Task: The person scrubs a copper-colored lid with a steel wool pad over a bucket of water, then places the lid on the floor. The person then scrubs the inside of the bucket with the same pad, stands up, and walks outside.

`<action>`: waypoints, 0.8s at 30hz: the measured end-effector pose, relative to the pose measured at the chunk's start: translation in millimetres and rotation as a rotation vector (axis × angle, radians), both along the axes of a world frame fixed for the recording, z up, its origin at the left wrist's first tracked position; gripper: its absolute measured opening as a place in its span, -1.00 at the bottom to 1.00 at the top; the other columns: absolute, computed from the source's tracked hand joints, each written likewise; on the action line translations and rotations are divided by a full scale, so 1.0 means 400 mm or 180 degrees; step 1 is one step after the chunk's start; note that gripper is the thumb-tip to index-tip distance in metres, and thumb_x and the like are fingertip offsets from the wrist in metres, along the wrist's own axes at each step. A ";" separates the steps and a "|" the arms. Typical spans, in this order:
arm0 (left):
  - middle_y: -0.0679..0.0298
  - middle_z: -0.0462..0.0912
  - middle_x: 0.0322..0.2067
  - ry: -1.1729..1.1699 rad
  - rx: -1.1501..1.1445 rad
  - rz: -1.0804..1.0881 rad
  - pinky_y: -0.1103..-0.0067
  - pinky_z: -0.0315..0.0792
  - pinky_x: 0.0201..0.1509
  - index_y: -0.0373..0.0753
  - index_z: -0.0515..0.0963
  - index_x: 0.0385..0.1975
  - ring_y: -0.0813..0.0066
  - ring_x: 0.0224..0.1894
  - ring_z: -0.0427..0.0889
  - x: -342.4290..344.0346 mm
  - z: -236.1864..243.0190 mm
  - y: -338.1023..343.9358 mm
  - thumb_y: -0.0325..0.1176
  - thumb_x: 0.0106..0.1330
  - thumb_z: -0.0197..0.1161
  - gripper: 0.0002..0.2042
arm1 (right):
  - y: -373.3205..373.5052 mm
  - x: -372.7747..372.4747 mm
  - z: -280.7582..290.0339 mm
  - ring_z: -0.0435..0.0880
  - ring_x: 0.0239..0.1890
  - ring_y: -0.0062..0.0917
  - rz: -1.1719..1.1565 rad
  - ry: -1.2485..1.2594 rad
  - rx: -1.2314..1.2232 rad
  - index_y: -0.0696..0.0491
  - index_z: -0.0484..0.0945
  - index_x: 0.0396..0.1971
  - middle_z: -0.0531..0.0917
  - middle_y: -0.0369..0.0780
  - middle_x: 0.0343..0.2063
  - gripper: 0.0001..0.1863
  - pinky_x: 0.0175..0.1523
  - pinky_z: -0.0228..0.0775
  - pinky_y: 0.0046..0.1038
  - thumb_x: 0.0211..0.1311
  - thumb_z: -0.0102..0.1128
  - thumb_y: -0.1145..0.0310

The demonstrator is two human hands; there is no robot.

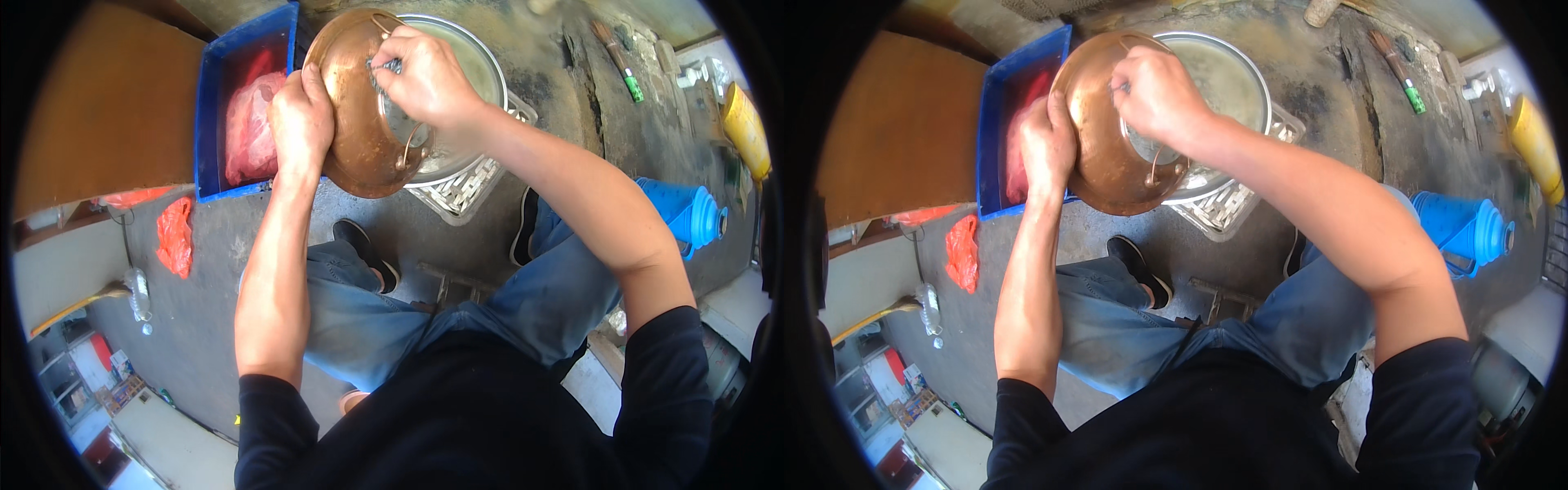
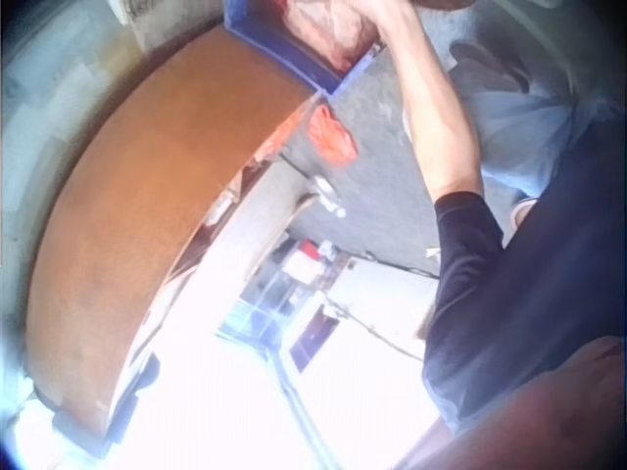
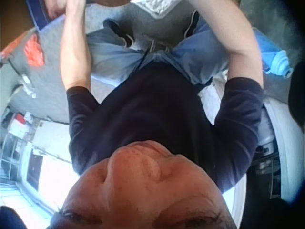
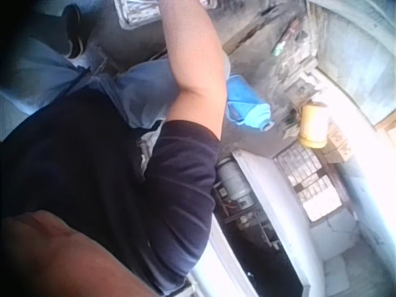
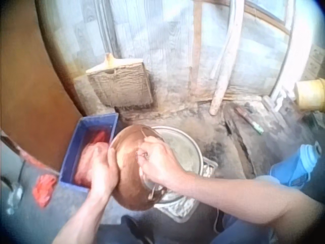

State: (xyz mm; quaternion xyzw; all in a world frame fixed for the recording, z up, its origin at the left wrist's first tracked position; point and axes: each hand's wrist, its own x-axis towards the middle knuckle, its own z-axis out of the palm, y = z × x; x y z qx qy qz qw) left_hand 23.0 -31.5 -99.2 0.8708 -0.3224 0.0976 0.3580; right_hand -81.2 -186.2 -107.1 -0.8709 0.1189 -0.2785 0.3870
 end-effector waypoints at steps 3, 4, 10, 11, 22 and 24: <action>-0.23 0.62 -0.49 -0.0099 -0.0140 -0.0107 0.08 0.51 -0.28 -0.38 0.61 -0.43 -0.28 -0.39 0.63 -0.016 0.000 -0.005 -0.18 0.48 0.04 -0.62 | -0.058 0.003 -0.015 0.71 -0.27 -0.32 -0.0286 0.0171 0.0323 0.13 0.70 -0.36 0.71 -0.16 -0.36 -0.84 -0.08 0.52 -0.32 0.08 0.36 0.38; -0.23 0.62 -0.50 -0.0159 -0.0193 -0.0130 0.08 0.50 -0.30 -0.38 0.60 -0.45 -0.28 -0.40 0.63 -0.022 0.007 -0.009 -0.19 0.48 0.05 -0.62 | -0.082 0.008 -0.009 0.72 -0.30 -0.34 -0.0509 0.0370 0.0570 0.13 0.70 -0.36 0.72 -0.15 -0.36 -0.83 -0.11 0.53 -0.33 0.09 0.37 0.37; -0.14 0.52 -0.48 -0.0221 -0.0296 -0.0290 0.25 0.39 -0.33 -0.41 0.48 -0.37 -0.11 -0.44 0.51 -0.069 -0.002 -0.003 -0.34 0.54 0.01 -0.73 | -0.081 0.022 -0.034 0.63 -0.33 -0.61 -0.0584 0.0017 0.2206 0.14 0.67 -0.27 0.71 -0.26 -0.37 -0.85 -0.17 0.50 -0.50 0.17 0.35 0.45; -0.15 0.57 -0.48 -0.0137 -0.0313 -0.0369 0.23 0.44 -0.35 -0.38 0.50 -0.27 -0.11 -0.43 0.58 -0.077 -0.010 0.006 -0.35 0.52 0.03 -0.79 | -0.080 0.023 -0.036 0.61 -0.32 -0.63 -0.0556 -0.0116 0.2543 0.14 0.66 -0.26 0.71 -0.27 -0.37 -0.85 -0.17 0.49 -0.51 0.17 0.35 0.46; -0.02 0.72 -0.42 0.1124 -0.0407 -0.0097 0.38 0.52 -0.19 -0.42 0.63 -0.25 0.31 -0.36 0.70 -0.005 0.098 -0.015 -0.12 0.46 0.16 -0.61 | 0.063 -0.044 -0.026 0.60 -0.41 -0.53 0.0226 -0.0220 0.0676 0.07 0.63 -0.32 0.61 -0.23 -0.25 -0.86 -0.23 0.45 -0.47 0.10 0.37 0.45; -0.18 0.67 -0.46 0.0507 -0.0174 -0.0116 0.26 0.52 -0.24 -0.43 0.63 -0.27 0.01 -0.37 0.72 -0.009 0.076 -0.016 -0.08 0.47 0.14 -0.58 | 0.048 -0.024 -0.030 0.59 -0.37 -0.64 -0.0026 -0.0024 0.1010 0.08 0.64 -0.33 0.66 -0.23 -0.27 -0.88 -0.25 0.44 -0.49 0.12 0.37 0.45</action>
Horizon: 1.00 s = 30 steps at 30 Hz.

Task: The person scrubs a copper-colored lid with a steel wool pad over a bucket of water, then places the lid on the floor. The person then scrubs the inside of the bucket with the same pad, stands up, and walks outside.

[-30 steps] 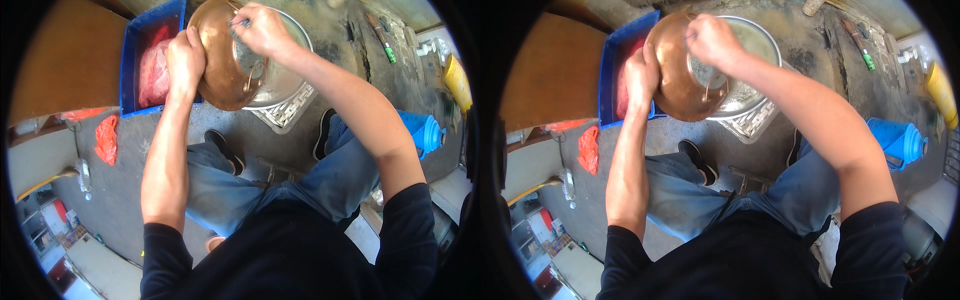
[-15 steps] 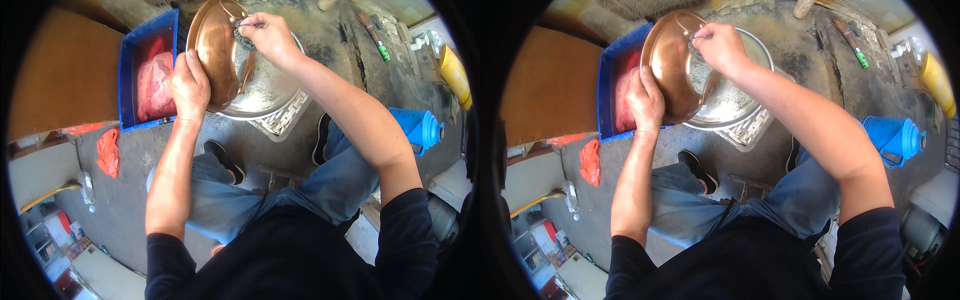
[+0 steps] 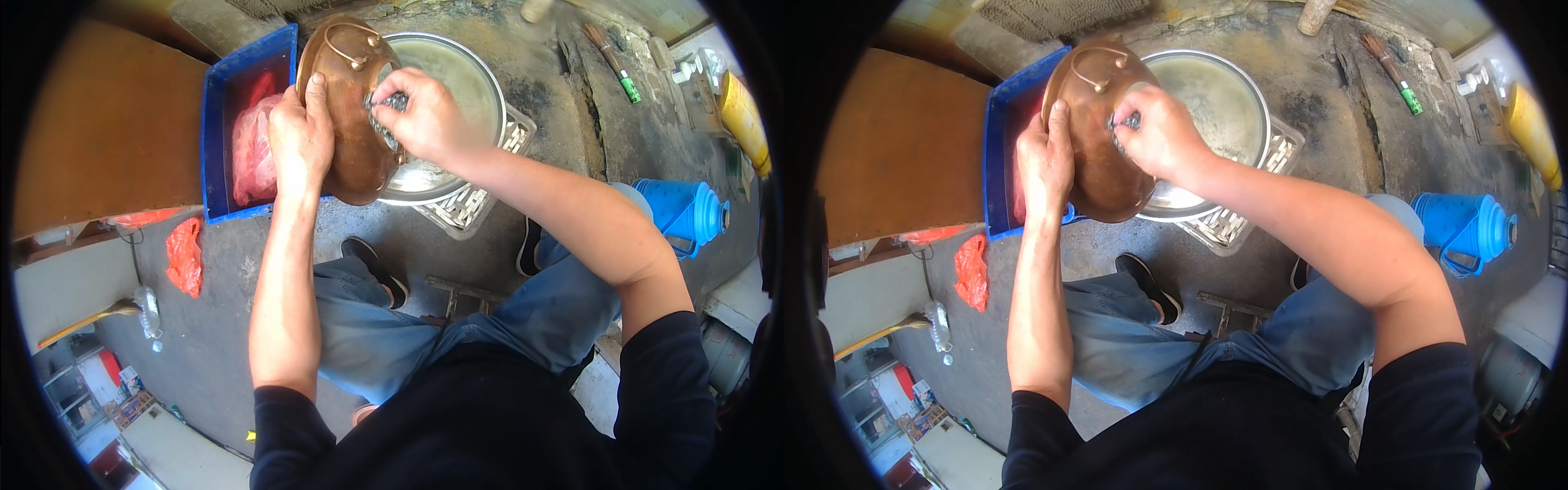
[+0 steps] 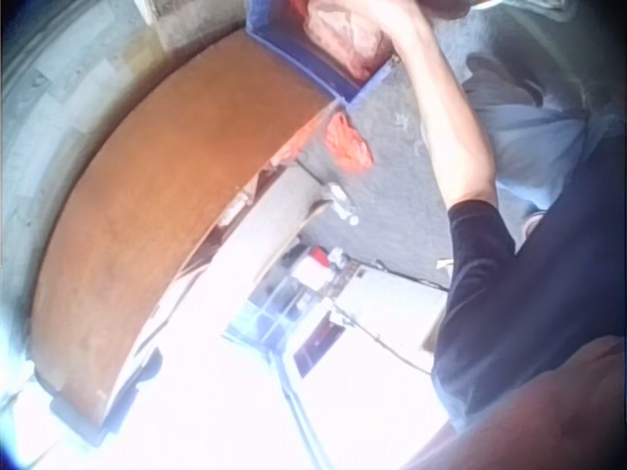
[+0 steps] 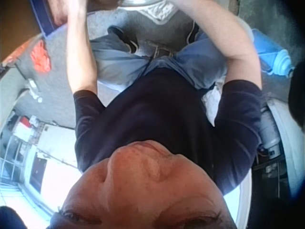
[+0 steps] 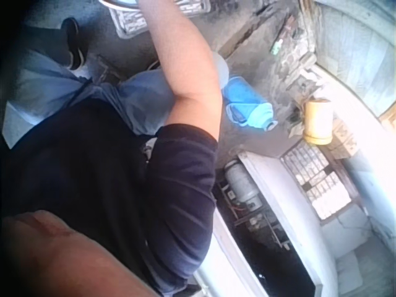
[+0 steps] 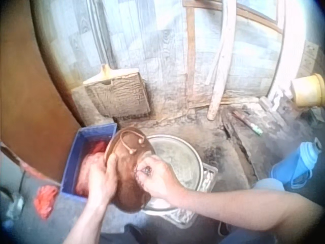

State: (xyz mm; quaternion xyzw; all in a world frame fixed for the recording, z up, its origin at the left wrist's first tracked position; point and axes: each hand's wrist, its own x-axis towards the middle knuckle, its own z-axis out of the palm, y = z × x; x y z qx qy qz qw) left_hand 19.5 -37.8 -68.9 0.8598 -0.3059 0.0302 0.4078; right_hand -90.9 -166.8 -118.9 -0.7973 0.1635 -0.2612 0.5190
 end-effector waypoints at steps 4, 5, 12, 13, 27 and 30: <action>-0.04 0.69 -0.43 0.0144 0.0222 -0.0026 0.39 0.49 -0.19 -0.43 0.62 -0.13 0.34 -0.37 0.65 -0.027 -0.005 -0.002 -0.14 0.52 0.10 -0.61 | -0.097 0.055 0.002 0.59 -0.42 -0.66 -0.0467 0.0385 0.0852 0.10 0.66 -0.32 0.70 -0.25 -0.44 -0.89 -0.26 0.47 -0.48 0.14 0.38 0.47; -0.03 0.69 -0.42 0.0215 0.0210 -0.0030 0.39 0.49 -0.18 -0.42 0.63 -0.12 0.34 -0.36 0.65 -0.038 0.004 -0.002 -0.15 0.52 0.11 -0.62 | -0.134 0.072 -0.011 0.67 -0.36 -0.52 -0.0463 0.0412 0.1178 0.09 0.69 -0.36 0.73 -0.17 -0.42 -0.90 -0.20 0.52 -0.43 0.10 0.36 0.46; 0.01 0.69 -0.37 0.0115 0.0134 -0.0121 0.40 0.49 -0.16 -0.39 0.61 -0.08 0.33 -0.32 0.64 -0.051 0.002 0.013 -0.20 0.53 0.10 -0.67 | -0.087 0.039 0.045 0.76 -0.31 -0.43 -0.0323 0.0704 0.0652 0.09 0.74 -0.44 0.77 -0.12 -0.40 -0.92 -0.12 0.59 -0.40 0.06 0.33 0.44; 0.01 0.69 -0.39 0.0126 0.0208 -0.0081 0.40 0.48 -0.17 -0.40 0.61 -0.09 0.33 -0.34 0.62 -0.052 0.006 0.011 -0.20 0.53 0.10 -0.67 | -0.124 0.065 0.026 0.76 -0.32 -0.43 -0.0451 0.0680 0.0829 0.09 0.74 -0.45 0.77 -0.13 -0.42 -0.92 -0.11 0.59 -0.40 0.05 0.33 0.44; -0.04 0.70 -0.33 0.0105 0.0079 -0.0096 0.40 0.49 -0.11 -0.41 0.62 -0.10 0.21 -0.28 0.67 -0.026 0.009 0.032 -0.17 0.55 0.04 -0.63 | -0.196 0.093 -0.017 0.68 -0.17 -0.43 -0.0365 0.0576 0.1691 0.14 0.72 -0.42 0.75 -0.12 -0.30 -0.96 -0.01 0.51 -0.37 0.10 0.34 0.53; -0.03 0.71 -0.23 0.0210 0.0127 -0.0135 0.43 0.48 0.01 -0.39 0.60 -0.03 0.21 -0.16 0.68 -0.049 0.023 0.043 -0.18 0.56 0.02 -0.63 | -0.199 0.099 0.080 0.64 -0.13 -0.52 -0.0241 0.0097 0.1537 0.18 0.67 -0.19 0.72 -0.18 -0.23 -0.78 0.05 0.46 -0.52 0.13 0.29 0.55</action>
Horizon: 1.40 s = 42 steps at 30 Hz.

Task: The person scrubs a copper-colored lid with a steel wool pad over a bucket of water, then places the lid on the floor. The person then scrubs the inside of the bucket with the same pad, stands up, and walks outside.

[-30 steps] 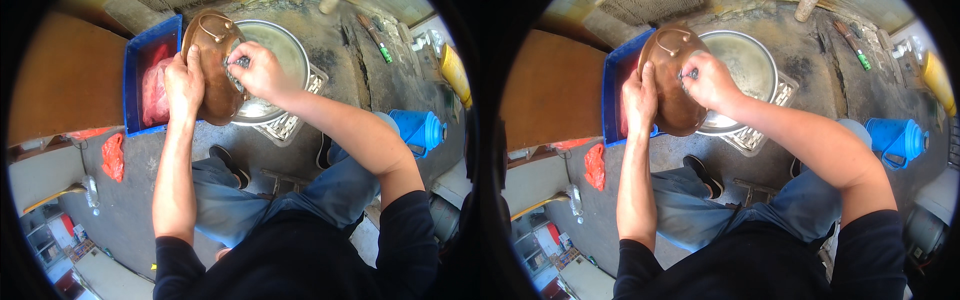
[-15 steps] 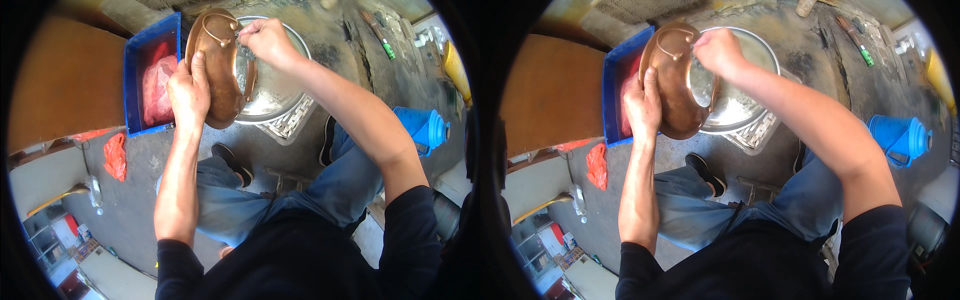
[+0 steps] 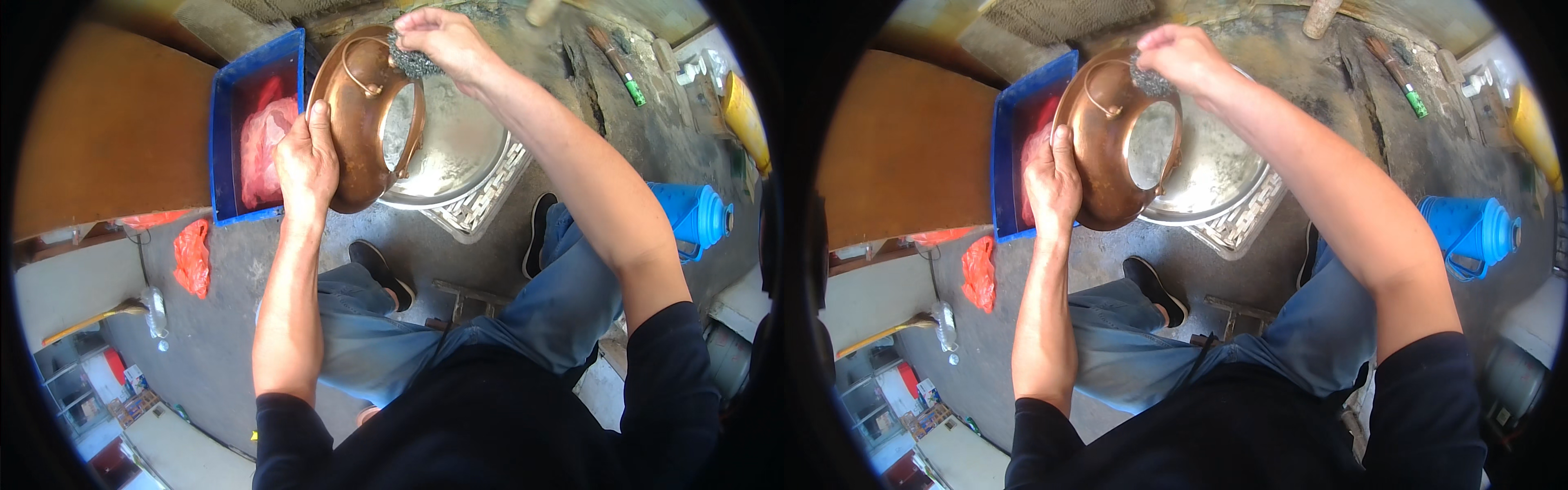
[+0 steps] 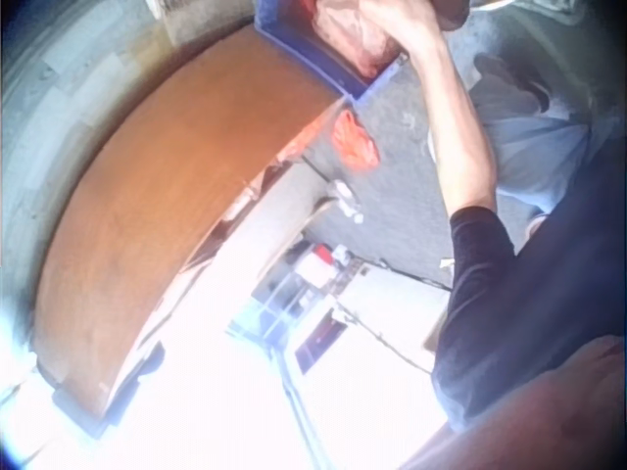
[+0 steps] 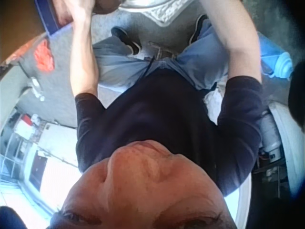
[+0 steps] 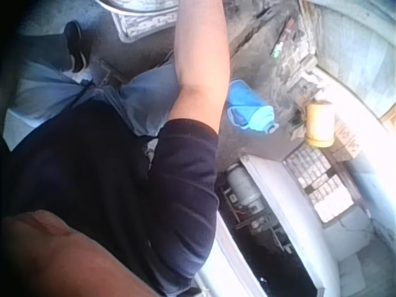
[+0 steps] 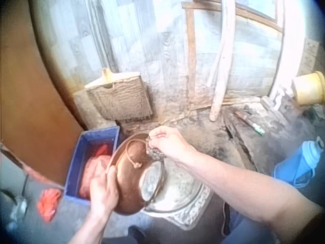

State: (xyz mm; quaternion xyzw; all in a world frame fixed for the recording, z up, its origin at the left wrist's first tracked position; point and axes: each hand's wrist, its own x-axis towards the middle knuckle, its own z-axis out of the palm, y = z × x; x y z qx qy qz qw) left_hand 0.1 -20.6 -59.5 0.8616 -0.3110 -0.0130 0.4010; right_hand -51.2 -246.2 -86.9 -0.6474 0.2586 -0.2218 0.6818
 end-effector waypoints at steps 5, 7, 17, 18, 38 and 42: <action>-0.10 0.68 -0.44 -0.0285 -0.0118 -0.0035 0.33 0.53 -0.24 -0.33 0.65 -0.16 0.12 -0.37 0.72 0.017 -0.029 0.023 -0.09 0.55 0.04 -0.61 | 0.000 -0.031 0.040 0.62 -0.12 -0.63 0.0916 0.0147 -0.0104 0.09 0.68 -0.09 0.70 -0.27 -0.18 -0.70 0.07 0.45 -0.55 0.16 0.19 0.50; -0.10 0.71 -0.35 -0.0278 -0.0144 -0.0125 0.35 0.54 -0.16 -0.31 0.64 -0.09 0.13 -0.28 0.73 0.016 -0.026 0.026 -0.11 0.55 0.04 -0.63 | -0.022 -0.050 0.048 0.62 -0.13 -0.64 0.1071 0.0138 -0.0180 0.08 0.68 -0.11 0.71 -0.28 -0.19 -0.70 0.05 0.46 -0.55 0.13 0.18 0.51; 0.04 0.72 -0.17 0.0412 -0.0940 -0.0282 0.45 0.47 0.07 -0.35 0.61 0.04 0.36 -0.07 0.65 0.051 -0.043 0.010 -0.17 0.57 -0.10 -0.58 | -0.065 -0.086 0.111 0.68 -0.16 -0.45 0.1504 0.0046 -0.0470 0.12 0.62 -0.13 0.70 -0.18 -0.20 -0.75 -0.04 0.53 -0.40 0.16 0.27 0.47; 0.06 0.72 -0.17 0.0588 -0.1051 -0.0294 0.46 0.47 0.06 -0.36 0.61 0.03 0.37 -0.09 0.64 0.054 -0.039 0.017 -0.13 0.58 -0.14 -0.55 | -0.029 -0.046 0.100 0.69 -0.14 -0.39 0.1179 -0.0419 -0.0187 0.13 0.59 -0.07 0.71 -0.15 -0.21 -0.71 -0.03 0.55 -0.36 0.19 0.31 0.45; 0.12 0.72 -0.35 -0.0306 -0.0293 -0.0175 0.49 0.47 -0.11 -0.44 0.64 -0.18 0.45 -0.28 0.60 0.047 -0.042 0.013 -0.01 0.63 -0.28 -0.39 | 0.161 0.048 0.016 0.67 -0.20 -0.22 -0.0100 -0.0577 -0.2893 0.12 0.66 -0.40 0.62 -0.13 -0.34 -0.87 -0.06 0.52 -0.29 0.09 0.34 0.38; -0.04 0.72 -0.28 -0.0733 -0.0390 -0.0211 0.42 0.49 -0.03 -0.43 0.64 -0.09 0.39 -0.23 0.63 0.003 -0.035 -0.008 -0.11 0.60 -0.09 -0.53 | -0.022 0.085 -0.058 0.74 -0.44 -0.22 -0.0211 0.0032 -0.0884 0.10 0.70 -0.51 0.73 -0.09 -0.53 -0.91 -0.16 0.62 -0.22 0.06 0.28 0.41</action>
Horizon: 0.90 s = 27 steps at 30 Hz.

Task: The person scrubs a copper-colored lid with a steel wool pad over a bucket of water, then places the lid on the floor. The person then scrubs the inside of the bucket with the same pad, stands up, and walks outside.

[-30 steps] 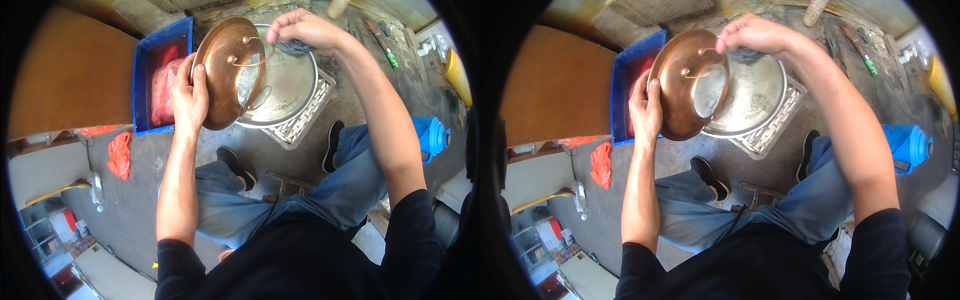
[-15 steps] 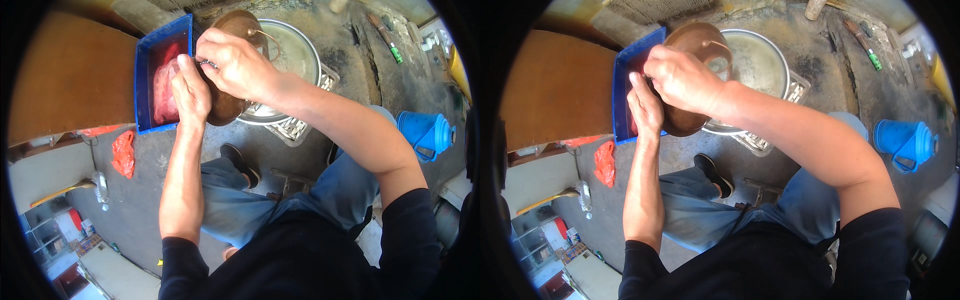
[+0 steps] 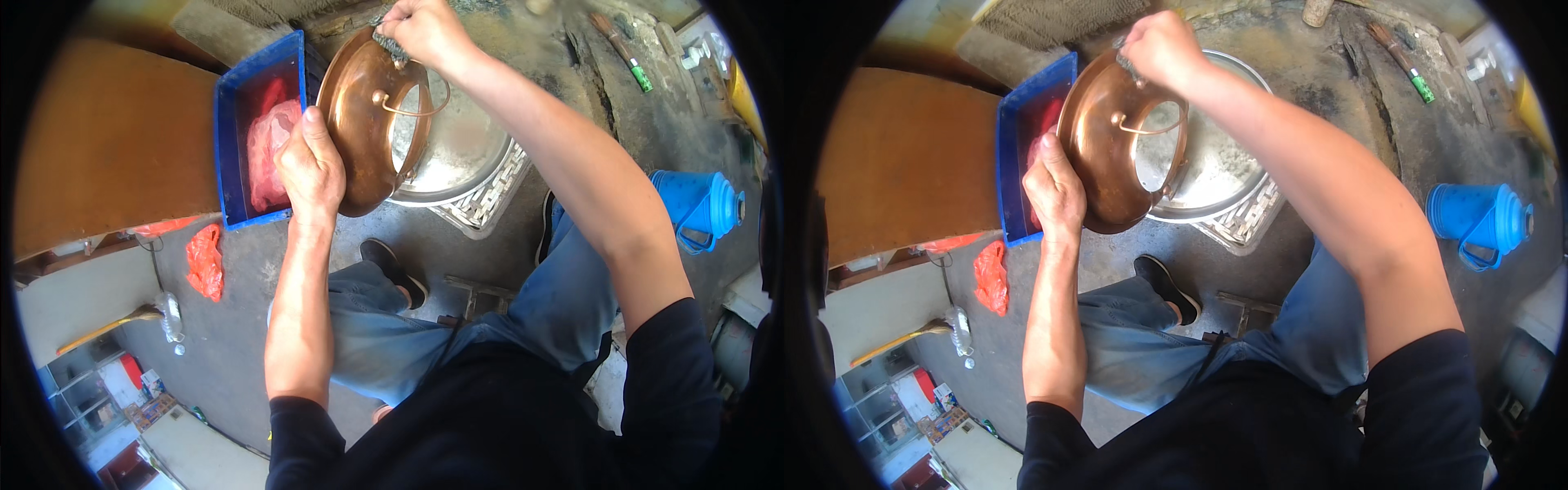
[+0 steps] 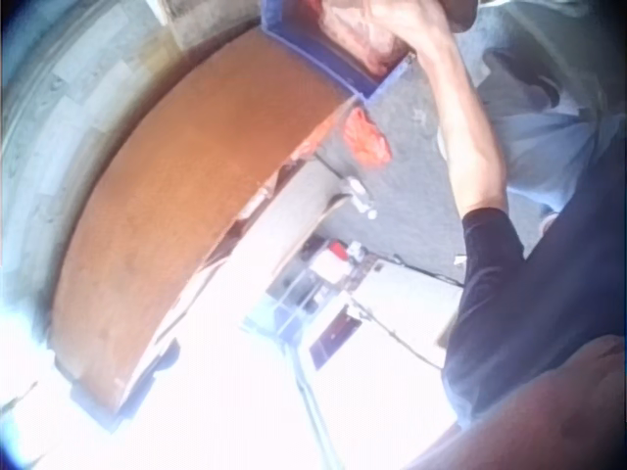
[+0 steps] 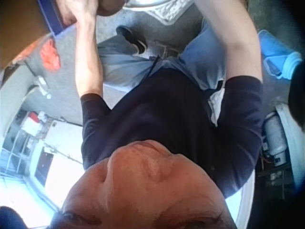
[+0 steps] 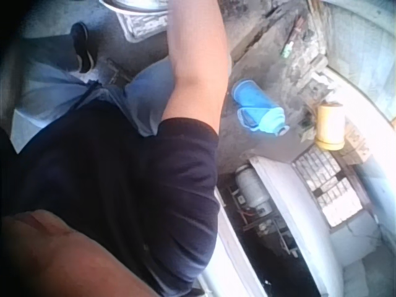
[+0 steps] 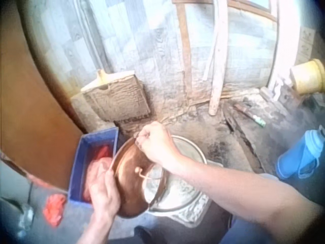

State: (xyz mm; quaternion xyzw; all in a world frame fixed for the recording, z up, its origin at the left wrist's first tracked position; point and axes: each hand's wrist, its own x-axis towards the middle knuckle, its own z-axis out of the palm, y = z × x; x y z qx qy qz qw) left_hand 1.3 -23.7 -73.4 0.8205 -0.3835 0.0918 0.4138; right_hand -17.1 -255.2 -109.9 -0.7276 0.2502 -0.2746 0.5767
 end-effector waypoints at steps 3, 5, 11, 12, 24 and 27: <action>-0.07 0.60 -0.54 -0.0165 0.0031 0.0129 0.34 0.44 -0.38 -0.38 0.57 -0.38 0.19 -0.52 0.59 0.010 -0.016 0.020 -0.23 0.53 0.09 -0.67 | 0.161 -0.060 0.072 0.70 -0.26 -0.25 0.0186 -0.0731 -0.1540 0.10 0.70 -0.45 0.67 -0.09 -0.41 -0.88 -0.06 0.55 -0.28 0.05 0.34 0.37; -0.08 0.53 -0.65 -0.0196 -0.0020 0.0107 0.32 0.39 -0.53 -0.37 0.53 -0.53 0.05 -0.66 0.53 0.018 -0.026 0.025 -0.30 0.48 0.18 -0.68 | 0.180 -0.067 0.072 0.67 -0.20 -0.27 0.0352 -0.0664 -0.1495 0.12 0.70 -0.41 0.64 -0.13 -0.34 -0.84 -0.04 0.51 -0.31 0.07 0.37 0.34; -0.06 0.52 -0.67 -0.0342 -0.0079 0.0070 0.32 0.38 -0.55 -0.35 0.52 -0.53 0.05 -0.68 0.51 0.002 -0.018 0.022 -0.32 0.48 0.18 -0.69 | 0.081 -0.031 0.046 0.69 -0.49 -0.41 0.0124 -0.0562 -0.1211 0.16 0.69 -0.41 0.68 -0.17 -0.48 -0.84 -0.25 0.56 -0.36 0.11 0.36 0.37; -0.05 0.53 -0.67 -0.0329 -0.0077 0.0101 0.31 0.38 -0.55 -0.35 0.52 -0.53 0.05 -0.69 0.51 -0.003 -0.020 0.029 -0.32 0.48 0.18 -0.69 | 0.125 -0.032 0.047 0.68 -0.52 -0.37 0.0085 -0.1124 -0.1950 0.16 0.70 -0.40 0.67 -0.16 -0.44 -0.84 -0.23 0.55 -0.37 0.12 0.35 0.37; -0.01 0.52 -0.67 -0.0161 0.0083 0.0010 0.31 0.40 -0.53 -0.31 0.49 -0.55 0.03 -0.65 0.55 -0.013 -0.020 0.042 -0.39 0.43 0.21 -0.73 | 0.064 -0.024 0.069 0.71 -0.06 -0.25 0.0353 -0.0380 -0.1655 0.11 0.77 -0.26 0.73 -0.05 -0.20 -0.78 0.16 0.50 -0.27 0.24 0.27 0.31; -0.02 0.53 -0.67 -0.0250 0.0118 0.0019 0.30 0.41 -0.53 -0.31 0.49 -0.55 0.03 -0.64 0.56 -0.012 -0.017 0.043 -0.40 0.43 0.21 -0.74 | 0.038 -0.039 0.093 0.74 -0.16 -0.28 0.0532 0.0013 -0.0846 0.08 0.78 -0.30 0.73 -0.05 -0.25 -0.81 0.08 0.53 -0.28 0.20 0.27 0.33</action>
